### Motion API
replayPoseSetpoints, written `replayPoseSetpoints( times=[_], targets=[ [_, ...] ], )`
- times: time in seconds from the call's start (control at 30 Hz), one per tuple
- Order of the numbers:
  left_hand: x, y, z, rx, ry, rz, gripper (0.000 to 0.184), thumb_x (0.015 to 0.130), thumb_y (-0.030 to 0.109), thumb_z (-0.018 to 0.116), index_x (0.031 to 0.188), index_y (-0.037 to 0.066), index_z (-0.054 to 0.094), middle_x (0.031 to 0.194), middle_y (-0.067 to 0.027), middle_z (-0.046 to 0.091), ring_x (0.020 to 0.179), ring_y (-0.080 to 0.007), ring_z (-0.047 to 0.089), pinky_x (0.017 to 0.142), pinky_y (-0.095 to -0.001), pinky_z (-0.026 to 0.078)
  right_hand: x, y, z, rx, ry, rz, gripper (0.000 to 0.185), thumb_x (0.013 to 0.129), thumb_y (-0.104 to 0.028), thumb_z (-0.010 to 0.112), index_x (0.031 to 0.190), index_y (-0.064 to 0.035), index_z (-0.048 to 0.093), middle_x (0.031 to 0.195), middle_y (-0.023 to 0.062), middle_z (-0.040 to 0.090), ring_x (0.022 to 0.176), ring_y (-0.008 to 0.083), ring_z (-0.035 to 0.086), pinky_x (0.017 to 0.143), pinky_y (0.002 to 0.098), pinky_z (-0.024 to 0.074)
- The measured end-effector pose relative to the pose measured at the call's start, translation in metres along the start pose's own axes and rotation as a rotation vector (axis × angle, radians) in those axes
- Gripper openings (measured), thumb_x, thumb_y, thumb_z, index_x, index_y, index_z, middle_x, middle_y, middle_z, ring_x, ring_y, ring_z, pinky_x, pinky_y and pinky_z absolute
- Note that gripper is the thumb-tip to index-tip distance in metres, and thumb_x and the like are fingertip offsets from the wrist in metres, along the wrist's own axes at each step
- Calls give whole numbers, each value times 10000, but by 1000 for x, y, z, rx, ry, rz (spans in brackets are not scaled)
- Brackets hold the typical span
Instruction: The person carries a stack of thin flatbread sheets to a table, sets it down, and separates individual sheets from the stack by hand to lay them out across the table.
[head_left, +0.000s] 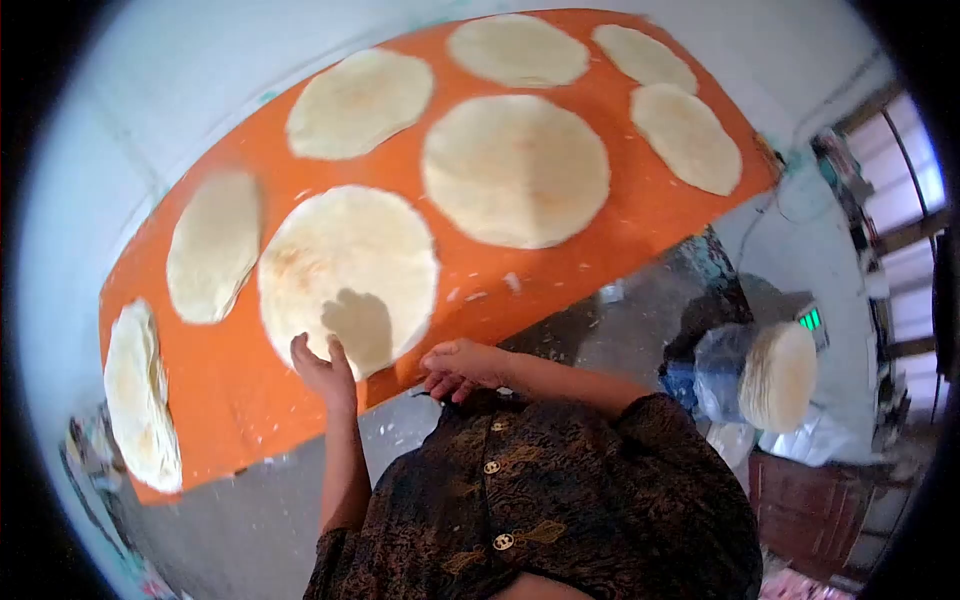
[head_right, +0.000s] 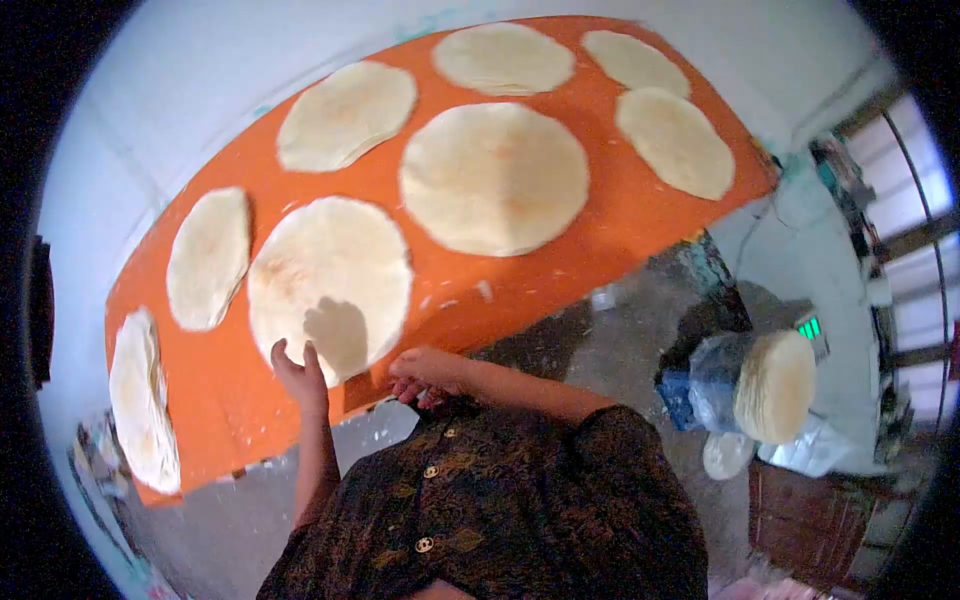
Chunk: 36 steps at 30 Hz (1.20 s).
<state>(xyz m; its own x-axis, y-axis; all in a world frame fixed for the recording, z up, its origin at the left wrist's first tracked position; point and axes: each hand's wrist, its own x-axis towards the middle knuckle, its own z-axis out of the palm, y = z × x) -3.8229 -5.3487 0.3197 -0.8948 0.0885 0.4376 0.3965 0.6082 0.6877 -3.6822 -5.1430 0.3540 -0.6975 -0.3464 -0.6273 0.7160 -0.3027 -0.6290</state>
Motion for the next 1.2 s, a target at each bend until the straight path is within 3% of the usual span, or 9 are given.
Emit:
replayPoseSetpoints(
  times=[0.07,0.17,0.33,0.47,0.57,0.67,0.77,1.07,1.2],
  targets=[
    [-17,57,31,-22,-140,209,378,700,70,617,1039,-3,466,1157,-227,430,1106,-355,397,934,-403,317,-40,24,-39,95,114,-52,399,859,-376,451,1129,-82,441,974,90,570,822,175,578,610,300,472],
    [-59,124,86,-187,-399,169,281,729,119,614,969,12,515,1148,-207,448,1101,-346,405,926,-390,332,-107,73,-99,212,252,-129,419,855,-384,461,1141,-78,437,996,89,567,847,186,574,608,289,461],
    [-124,200,150,-214,-707,197,186,748,157,612,853,13,558,935,-162,554,891,-285,528,764,-362,422,-215,147,-164,357,488,-139,380,871,-330,464,1141,-63,439,1005,100,574,832,186,583,633,303,469],
    [-156,232,199,-405,-839,-8,183,750,162,608,810,-6,566,737,-104,577,682,-193,552,630,-302,436,-272,177,-200,435,628,-152,335,877,-326,463,1098,-75,474,969,98,580,829,178,572,663,322,464],
    [-153,296,203,-380,-917,-32,188,761,172,599,817,-6,572,708,-57,570,638,-130,526,608,-252,422,-301,174,-226,468,686,-212,321,881,-310,459,1099,-75,476,974,95,582,835,178,572,667,322,463],
    [-146,307,239,-341,-923,5,187,781,191,585,831,11,580,725,-24,567,638,-93,512,585,-231,410,-313,167,-252,498,749,-277,321,879,-313,460,1090,-72,480,964,91,584,818,175,577,649,316,467],
    [-130,333,273,-650,-1072,-462,174,798,199,564,848,33,578,714,-11,552,653,-71,498,568,-209,390,-319,166,-278,524,796,-328,317,876,-316,465,1073,-69,484,945,86,586,804,171,579,645,321,468],
    [-93,427,386,-823,-1098,-675,132,802,199,557,832,78,515,685,9,491,603,-79,458,525,-219,385,-398,128,-355,421,1133,-342,282,864,-287,472,1038,-69,517,923,59,594,805,161,585,640,301,460],
    [-89,440,449,-913,-1071,-740,191,805,192,573,928,67,496,765,-13,514,679,-128,504,561,-267,431,-428,115,-393,492,1183,-391,342,844,-321,505,1057,-53,515,921,77,604,816,172,594,643,315,459]
  ],
)
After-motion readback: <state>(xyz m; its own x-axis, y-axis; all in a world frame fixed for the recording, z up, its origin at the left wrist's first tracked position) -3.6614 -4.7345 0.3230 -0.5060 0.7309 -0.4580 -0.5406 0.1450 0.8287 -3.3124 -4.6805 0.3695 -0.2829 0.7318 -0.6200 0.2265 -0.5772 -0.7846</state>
